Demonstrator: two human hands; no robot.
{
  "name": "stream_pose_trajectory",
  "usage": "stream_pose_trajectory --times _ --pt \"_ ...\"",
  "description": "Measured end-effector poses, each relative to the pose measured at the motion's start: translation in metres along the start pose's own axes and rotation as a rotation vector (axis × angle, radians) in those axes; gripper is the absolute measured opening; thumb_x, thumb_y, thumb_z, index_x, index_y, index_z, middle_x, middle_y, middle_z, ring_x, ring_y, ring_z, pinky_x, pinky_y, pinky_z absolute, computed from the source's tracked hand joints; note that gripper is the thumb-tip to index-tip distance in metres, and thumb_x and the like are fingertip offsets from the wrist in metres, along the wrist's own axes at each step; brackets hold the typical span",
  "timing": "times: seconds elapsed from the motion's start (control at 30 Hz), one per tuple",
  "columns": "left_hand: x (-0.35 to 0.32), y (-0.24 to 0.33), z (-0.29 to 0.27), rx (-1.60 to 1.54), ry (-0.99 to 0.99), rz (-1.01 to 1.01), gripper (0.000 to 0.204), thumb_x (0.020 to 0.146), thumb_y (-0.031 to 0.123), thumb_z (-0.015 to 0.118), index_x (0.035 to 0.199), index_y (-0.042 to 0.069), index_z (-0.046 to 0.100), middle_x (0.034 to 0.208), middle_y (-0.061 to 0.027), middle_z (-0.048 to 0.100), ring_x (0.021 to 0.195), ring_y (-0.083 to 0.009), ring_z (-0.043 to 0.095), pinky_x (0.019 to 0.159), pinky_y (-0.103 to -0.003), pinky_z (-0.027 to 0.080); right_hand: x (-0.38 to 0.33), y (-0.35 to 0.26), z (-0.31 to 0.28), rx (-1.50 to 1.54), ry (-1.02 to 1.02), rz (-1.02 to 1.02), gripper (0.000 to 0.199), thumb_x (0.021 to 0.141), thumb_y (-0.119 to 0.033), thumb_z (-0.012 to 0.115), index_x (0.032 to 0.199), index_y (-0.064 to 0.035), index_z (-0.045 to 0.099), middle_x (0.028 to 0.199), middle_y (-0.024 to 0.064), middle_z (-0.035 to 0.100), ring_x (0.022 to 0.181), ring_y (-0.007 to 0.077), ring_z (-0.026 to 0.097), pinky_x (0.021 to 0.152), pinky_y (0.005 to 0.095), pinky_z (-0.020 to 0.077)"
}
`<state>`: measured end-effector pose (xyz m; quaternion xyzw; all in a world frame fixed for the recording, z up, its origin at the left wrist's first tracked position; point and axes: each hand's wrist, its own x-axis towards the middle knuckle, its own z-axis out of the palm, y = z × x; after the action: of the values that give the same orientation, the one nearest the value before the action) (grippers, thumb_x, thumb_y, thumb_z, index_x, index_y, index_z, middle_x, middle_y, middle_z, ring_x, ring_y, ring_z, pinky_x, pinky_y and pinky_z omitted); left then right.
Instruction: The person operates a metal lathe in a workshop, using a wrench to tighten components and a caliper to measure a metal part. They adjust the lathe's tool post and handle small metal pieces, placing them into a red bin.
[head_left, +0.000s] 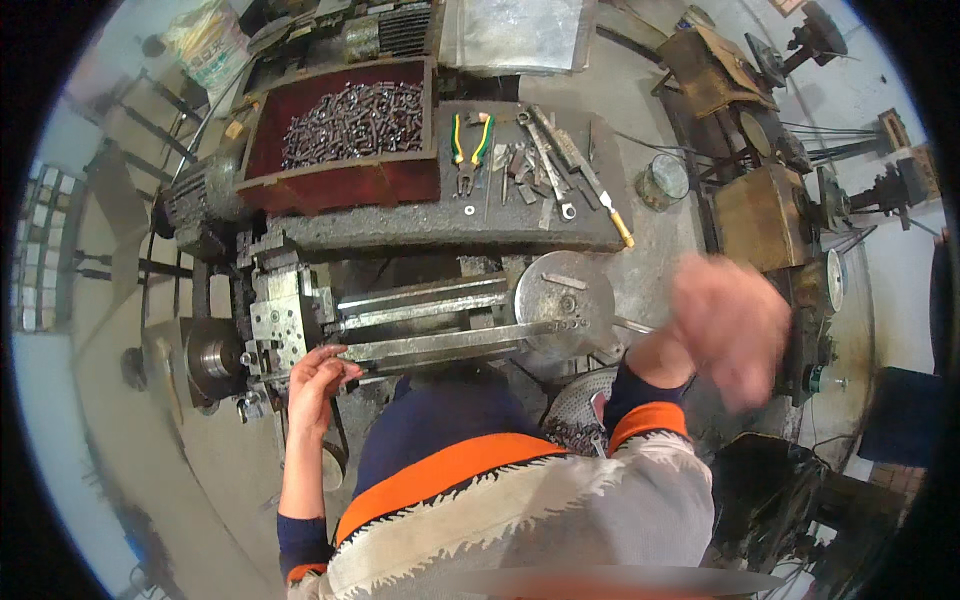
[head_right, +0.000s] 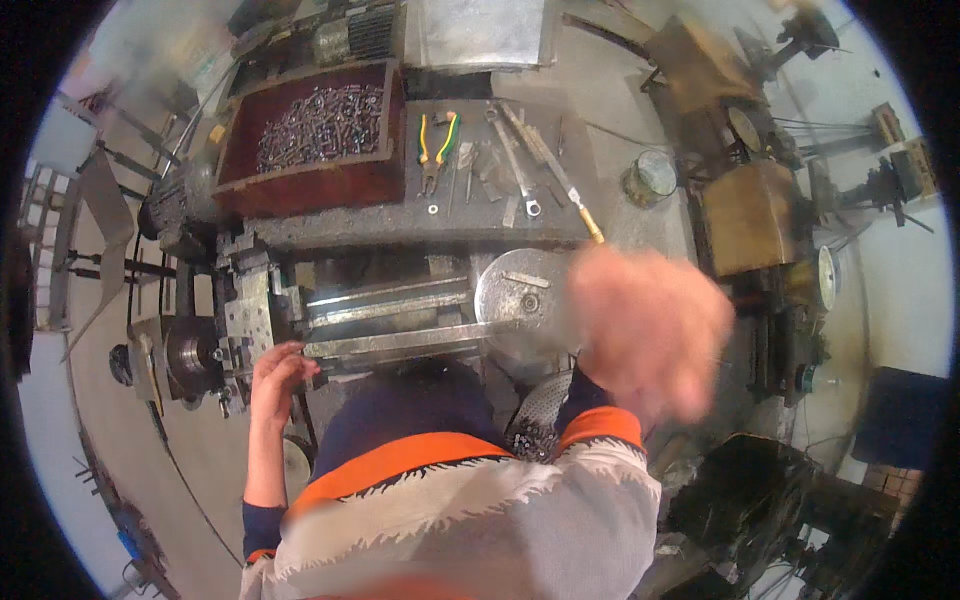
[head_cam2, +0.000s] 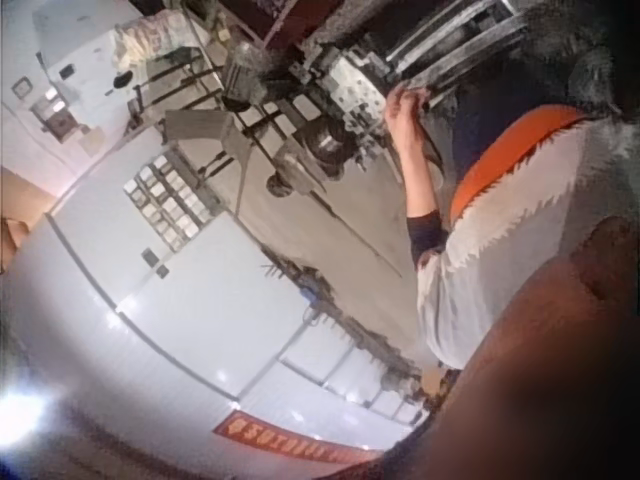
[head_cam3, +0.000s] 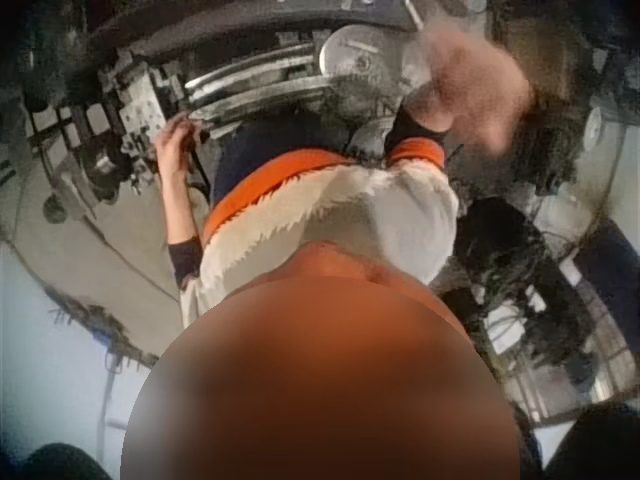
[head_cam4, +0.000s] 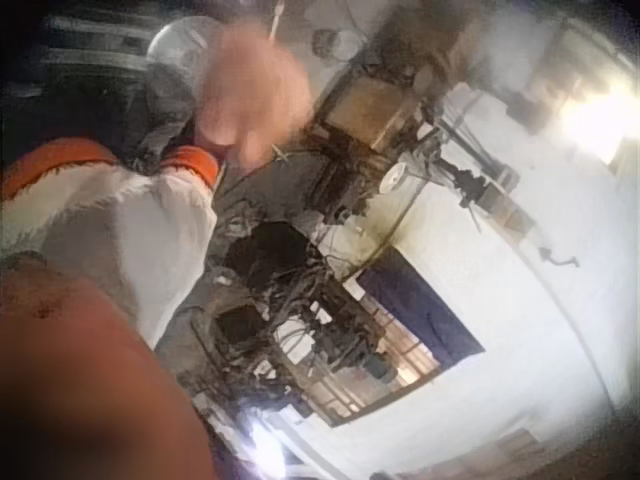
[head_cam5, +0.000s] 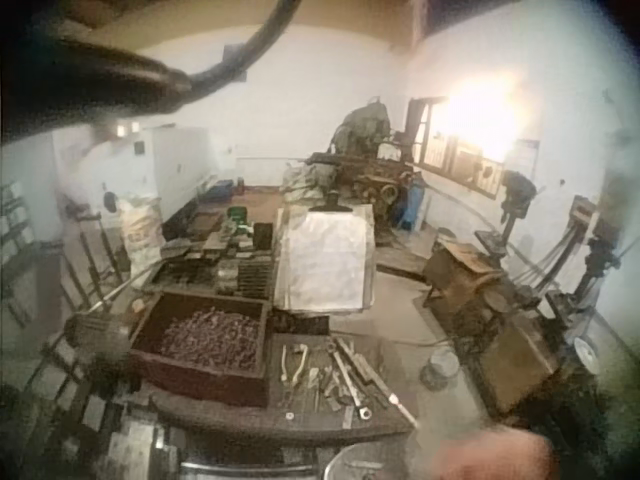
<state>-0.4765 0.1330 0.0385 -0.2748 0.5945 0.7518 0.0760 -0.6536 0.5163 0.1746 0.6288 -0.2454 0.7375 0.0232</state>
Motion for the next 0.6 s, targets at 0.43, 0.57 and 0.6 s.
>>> stream_pose_trajectory --times 0.43,0.57,0.6 --pt "0.002 -0.005 0.004 -0.033 -0.069 0.04 0.032 0.079 0.009 0.056 0.107 -0.007 0.053 0.082 -0.0148 0.066 0.076 -0.0222 0.065 0.076 -0.031 0.051 0.091 -0.038 0.092 0.249 -0.397 -0.771 0.013 0.072 0.008 0.056 0.078 0.0062 0.068 0.075 0.0166 0.065 0.074 0.0232 0.064 0.084 0.04 0.0488" --pt "0.001 -0.006 0.0 -0.014 -0.062 0.026 0.032 0.081 0.007 0.053 0.11 -0.007 0.054 0.084 -0.0153 0.067 0.079 -0.0215 0.066 0.077 -0.03 0.051 0.089 -0.034 0.093 0.159 -0.37 -0.665 0.012 0.072 0.007 0.056 0.076 0.005 0.068 0.072 0.0149 0.064 0.071 0.022 0.064 0.083 0.0377 0.0484" --pt "0.001 -0.005 0.002 -0.016 -0.061 0.025 0.032 0.081 0.008 0.054 0.109 -0.007 0.054 0.083 -0.015 0.066 0.078 -0.0217 0.066 0.077 -0.031 0.051 0.089 -0.034 0.093 0.141 -0.362 -0.641 0.012 0.073 0.007 0.056 0.076 0.0047 0.068 0.071 0.0144 0.064 0.071 0.0217 0.064 0.082 0.0372 0.0483"
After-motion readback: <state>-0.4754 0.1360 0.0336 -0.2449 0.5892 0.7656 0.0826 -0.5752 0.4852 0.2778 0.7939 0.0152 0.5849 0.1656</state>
